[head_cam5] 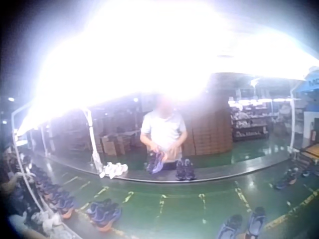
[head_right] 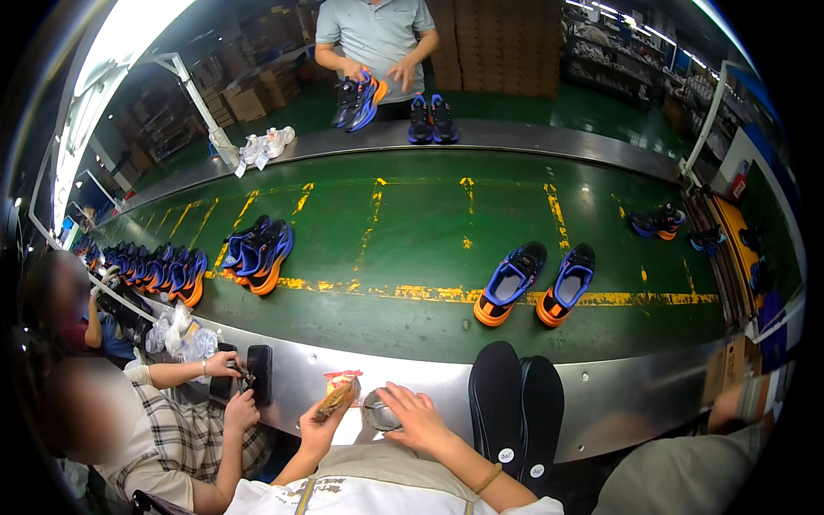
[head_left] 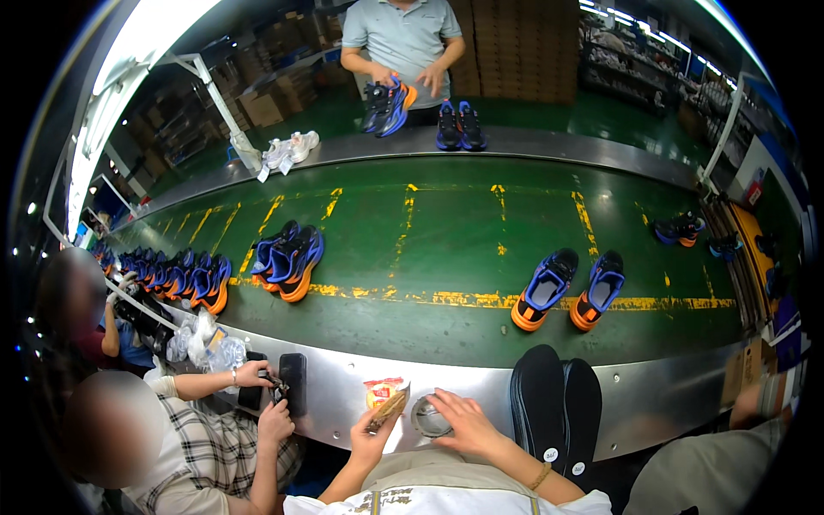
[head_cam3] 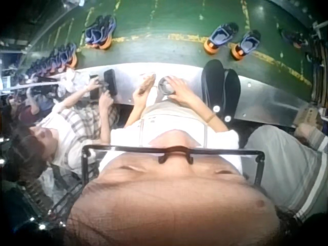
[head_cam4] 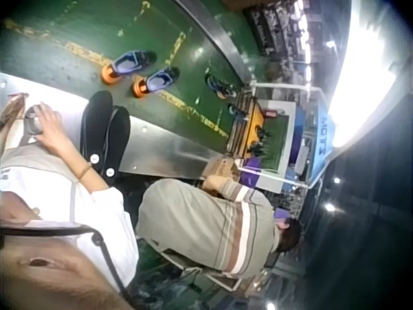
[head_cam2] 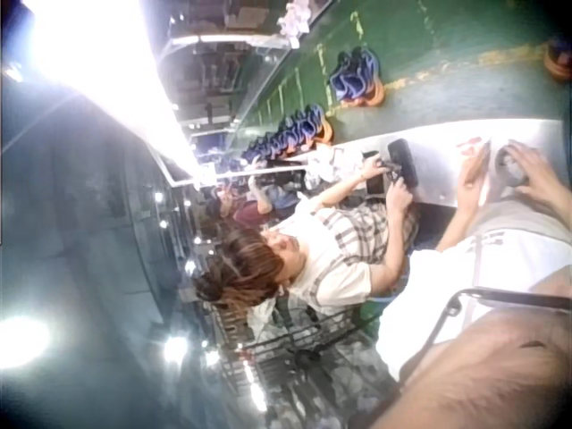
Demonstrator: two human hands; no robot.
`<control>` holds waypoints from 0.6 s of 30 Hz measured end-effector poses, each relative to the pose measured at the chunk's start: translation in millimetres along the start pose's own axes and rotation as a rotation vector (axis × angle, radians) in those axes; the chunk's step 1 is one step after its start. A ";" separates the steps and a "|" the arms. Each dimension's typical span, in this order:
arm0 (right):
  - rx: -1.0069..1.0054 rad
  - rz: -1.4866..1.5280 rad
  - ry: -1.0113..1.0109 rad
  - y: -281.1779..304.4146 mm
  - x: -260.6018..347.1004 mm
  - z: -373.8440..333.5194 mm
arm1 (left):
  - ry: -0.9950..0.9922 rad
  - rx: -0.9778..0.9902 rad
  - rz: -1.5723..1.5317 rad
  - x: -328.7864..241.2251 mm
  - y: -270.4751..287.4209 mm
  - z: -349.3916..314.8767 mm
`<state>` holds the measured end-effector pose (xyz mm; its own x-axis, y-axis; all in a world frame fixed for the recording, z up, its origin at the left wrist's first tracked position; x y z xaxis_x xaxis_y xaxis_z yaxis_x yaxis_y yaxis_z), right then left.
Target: The person places small round stickers on the heels of several shoes, inserts blue insoles into the shoes, and kemudian takes labels from a packet and attaches them to black insoles.
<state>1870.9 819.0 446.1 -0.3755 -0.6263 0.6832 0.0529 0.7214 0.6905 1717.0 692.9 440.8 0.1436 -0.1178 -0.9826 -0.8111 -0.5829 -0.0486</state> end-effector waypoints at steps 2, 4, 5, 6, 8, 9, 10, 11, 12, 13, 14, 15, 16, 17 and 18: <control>-0.002 0.012 -0.011 0.5 -0.4 -2.3 | 0.027 -0.011 -0.059 0.5 -4.1 0.2; 0.005 0.023 -0.013 1.8 -0.2 -3.3 | 0.058 -0.027 -0.114 0.0 -6.1 -0.8; 0.004 0.028 -0.015 2.2 -0.9 -3.3 | 0.087 -0.040 -0.118 -0.7 -6.9 -1.3; 0.011 0.016 -0.019 2.0 -2.1 -4.8 | 0.118 -0.052 -0.124 0.0 -8.7 -2.6; 0.021 0.007 -0.025 1.3 -4.5 -6.9 | 0.118 -0.040 -0.114 2.6 -11.6 -0.8; 0.009 0.002 -0.018 0.2 -5.3 -7.2 | 0.115 -0.033 -0.106 1.8 -12.7 0.1; -0.002 -0.003 -0.010 -0.4 -5.6 -7.7 | 0.100 -0.030 -0.067 -0.8 -13.4 1.1; 0.006 -0.001 -0.010 -0.4 -5.0 -9.1 | 0.106 -0.034 -0.068 -3.8 -14.7 2.7; 0.003 -0.061 -0.003 2.6 -2.2 -10.3 | 0.080 -0.015 -0.120 -10.6 -17.2 6.1; 0.002 -0.122 0.002 6.1 -0.5 -12.0 | 0.057 0.005 -0.175 -20.0 -21.7 10.4; 0.012 -0.122 0.003 10.8 0.7 -13.1 | 0.051 0.041 -0.180 -33.1 -27.2 12.6; -0.087 -0.034 0.032 20.4 4.0 -14.4 | 0.054 0.031 -0.181 -43.9 -27.9 13.4; -0.184 0.055 0.057 30.9 6.0 -16.3 | 0.010 0.118 -0.144 -52.6 -31.2 14.0; -0.172 0.055 0.058 41.6 7.3 -17.4 | -0.035 0.205 -0.108 -62.2 -34.5 14.3; -0.229 0.153 0.123 59.3 9.8 -20.2 | -0.064 0.250 -0.046 -74.8 -37.6 14.9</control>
<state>1889.0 849.8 498.6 -0.2328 -0.5563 0.7977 0.3126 0.7339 0.6030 1728.3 735.7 513.5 0.1537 -0.0405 -0.9873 -0.9207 -0.3687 -0.1282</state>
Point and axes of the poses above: each hand's wrist, its own z-axis towards the middle knuckle, its own y-axis out of the back of the hand, x = y × z, the point moved 3 cm from there along z, towards the middle knuckle, and after that the axes turned 5 degrees about x, right-handed, at the moved point
